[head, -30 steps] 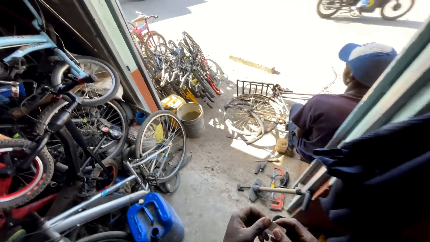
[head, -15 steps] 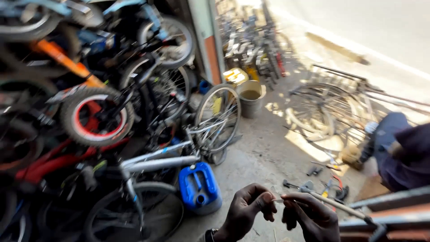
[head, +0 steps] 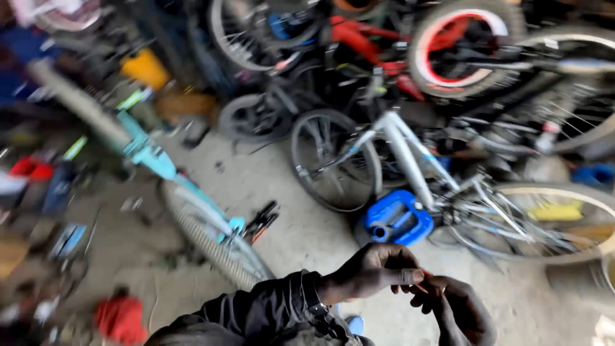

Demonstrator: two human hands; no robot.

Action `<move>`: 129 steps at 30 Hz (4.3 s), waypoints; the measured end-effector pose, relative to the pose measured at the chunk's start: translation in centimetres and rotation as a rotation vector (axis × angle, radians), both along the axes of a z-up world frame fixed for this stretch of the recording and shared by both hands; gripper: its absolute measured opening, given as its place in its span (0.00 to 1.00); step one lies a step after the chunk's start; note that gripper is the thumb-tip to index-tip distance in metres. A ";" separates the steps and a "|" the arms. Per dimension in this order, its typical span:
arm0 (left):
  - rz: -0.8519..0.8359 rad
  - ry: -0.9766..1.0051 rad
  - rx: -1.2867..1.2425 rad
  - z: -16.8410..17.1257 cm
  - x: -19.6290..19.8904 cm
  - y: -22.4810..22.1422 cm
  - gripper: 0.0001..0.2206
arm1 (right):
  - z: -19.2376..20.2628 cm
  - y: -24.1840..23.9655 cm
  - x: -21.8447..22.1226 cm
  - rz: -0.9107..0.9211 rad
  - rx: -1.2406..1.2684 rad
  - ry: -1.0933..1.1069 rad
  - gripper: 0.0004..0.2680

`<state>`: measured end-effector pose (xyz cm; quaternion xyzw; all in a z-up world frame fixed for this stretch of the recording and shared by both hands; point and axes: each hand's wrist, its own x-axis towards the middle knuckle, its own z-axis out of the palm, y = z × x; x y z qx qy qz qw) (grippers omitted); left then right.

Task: Repairing a bicycle inner tube by applying and smoothing a patch over a puncture

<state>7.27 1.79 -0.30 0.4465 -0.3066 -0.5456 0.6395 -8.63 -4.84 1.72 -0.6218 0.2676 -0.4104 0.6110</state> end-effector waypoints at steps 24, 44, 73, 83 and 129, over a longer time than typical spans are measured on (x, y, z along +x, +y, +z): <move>0.832 0.111 0.025 1.5 4.6 21.8 0.07 | 0.5 12.3 15.5 0.732 0.341 -0.105 0.09; 1.510 -0.086 0.143 3.1 9.4 49.4 0.08 | -1.5 39.1 31.6 1.328 0.185 0.066 0.02; 1.414 0.089 1.108 6.4 30.9 71.6 0.09 | -2.8 62.4 60.3 1.773 0.156 0.442 0.08; 1.658 0.021 0.576 -2.6 42.2 88.4 0.12 | -6.9 79.4 71.3 1.750 0.338 0.142 0.06; 1.635 0.315 -0.102 -2.9 104.1 108.1 0.09 | 0.0 101.1 128.4 1.552 0.048 0.177 0.09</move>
